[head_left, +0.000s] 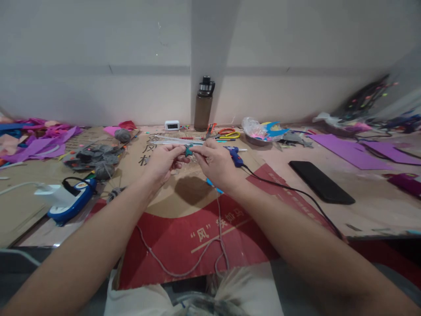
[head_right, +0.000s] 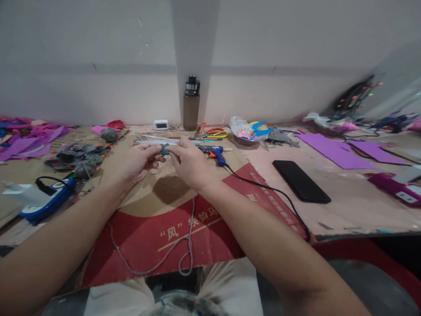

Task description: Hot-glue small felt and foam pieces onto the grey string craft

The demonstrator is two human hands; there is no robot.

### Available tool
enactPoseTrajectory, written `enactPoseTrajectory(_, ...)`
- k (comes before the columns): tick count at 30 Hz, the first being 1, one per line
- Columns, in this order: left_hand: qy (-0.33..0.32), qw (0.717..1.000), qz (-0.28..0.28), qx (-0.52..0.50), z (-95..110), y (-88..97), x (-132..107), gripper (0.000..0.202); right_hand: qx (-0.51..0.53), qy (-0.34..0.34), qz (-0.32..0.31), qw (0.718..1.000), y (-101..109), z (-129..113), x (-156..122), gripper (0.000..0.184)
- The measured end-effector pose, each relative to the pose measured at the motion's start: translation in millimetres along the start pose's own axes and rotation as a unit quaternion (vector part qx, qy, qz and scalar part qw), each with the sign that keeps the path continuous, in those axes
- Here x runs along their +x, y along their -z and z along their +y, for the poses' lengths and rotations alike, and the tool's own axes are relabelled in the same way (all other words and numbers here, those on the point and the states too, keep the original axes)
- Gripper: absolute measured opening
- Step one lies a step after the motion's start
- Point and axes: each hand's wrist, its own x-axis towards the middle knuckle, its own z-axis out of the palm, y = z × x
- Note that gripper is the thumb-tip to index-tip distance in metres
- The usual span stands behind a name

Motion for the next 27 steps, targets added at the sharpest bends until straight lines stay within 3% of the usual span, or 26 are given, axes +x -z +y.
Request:
enactPoseTrajectory(8, 0.003, 1.0, -0.019, -0.014, 1, -1.8, -3, 0.006, -0.181, 0.091, -0.039, 0.978, 5, -4, 0, 0.031)
enactPoseTrajectory(13, 0.001, 0.999, -0.037, -0.019, -1, 0.0, -1, 0.008, -0.201, 0.116, -0.05, 0.971, 7, -5, 2, 0.029)
enactPoseTrajectory(21, -0.011, 0.999, 0.023, -0.039, -1, 7.2, 6, 0.008, -0.008, 0.044, -0.062, 0.997, 2, -10, 1, 0.026)
enactPoseTrajectory(27, -0.032, 0.995, 0.065, -0.071, -4, 15.1, 14, 0.005, 0.131, -0.03, -0.098, 0.986, 5, -12, 4, 0.02)
